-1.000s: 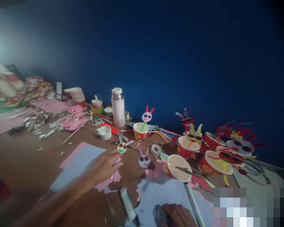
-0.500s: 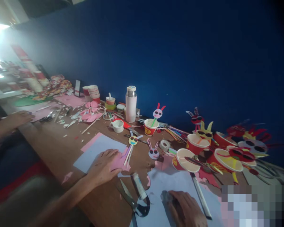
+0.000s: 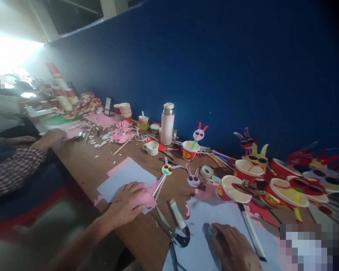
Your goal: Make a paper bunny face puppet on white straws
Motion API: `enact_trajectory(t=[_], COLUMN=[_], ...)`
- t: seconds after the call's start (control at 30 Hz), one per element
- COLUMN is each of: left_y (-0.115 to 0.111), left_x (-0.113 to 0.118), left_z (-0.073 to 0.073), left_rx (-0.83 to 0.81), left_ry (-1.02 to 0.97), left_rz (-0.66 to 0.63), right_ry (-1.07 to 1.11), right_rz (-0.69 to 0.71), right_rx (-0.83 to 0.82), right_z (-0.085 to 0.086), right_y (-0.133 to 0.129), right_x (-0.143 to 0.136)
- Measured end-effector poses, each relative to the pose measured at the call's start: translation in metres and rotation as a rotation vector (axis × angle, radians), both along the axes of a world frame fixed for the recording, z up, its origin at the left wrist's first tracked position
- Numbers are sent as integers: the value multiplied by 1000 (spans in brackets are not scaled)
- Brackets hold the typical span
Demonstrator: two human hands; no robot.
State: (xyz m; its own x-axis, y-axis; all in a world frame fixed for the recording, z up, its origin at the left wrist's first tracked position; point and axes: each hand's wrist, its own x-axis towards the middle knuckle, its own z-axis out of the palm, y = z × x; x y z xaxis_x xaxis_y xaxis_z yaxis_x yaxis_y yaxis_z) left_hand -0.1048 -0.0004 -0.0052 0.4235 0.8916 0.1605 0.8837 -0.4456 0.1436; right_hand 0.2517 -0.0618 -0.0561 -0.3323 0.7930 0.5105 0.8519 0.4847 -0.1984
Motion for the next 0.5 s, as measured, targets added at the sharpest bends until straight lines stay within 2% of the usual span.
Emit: enact_trajectory(t=[0.17,0.4,0.5], left_y=[0,2,16], left_x=[-3,-5,-19], left_z=[-3,-13,-15], left_rx=[25,56,35], left_ry=[-16,-123,-180], left_rz=[-34,-67,20], right_ry=[-21,5,-17], right_rz=[5,-1,2], right_rx=[-8,-15,-9], right_z=[-4,0,0], right_y=[-1,1,1], right_x=[1,-2,-2])
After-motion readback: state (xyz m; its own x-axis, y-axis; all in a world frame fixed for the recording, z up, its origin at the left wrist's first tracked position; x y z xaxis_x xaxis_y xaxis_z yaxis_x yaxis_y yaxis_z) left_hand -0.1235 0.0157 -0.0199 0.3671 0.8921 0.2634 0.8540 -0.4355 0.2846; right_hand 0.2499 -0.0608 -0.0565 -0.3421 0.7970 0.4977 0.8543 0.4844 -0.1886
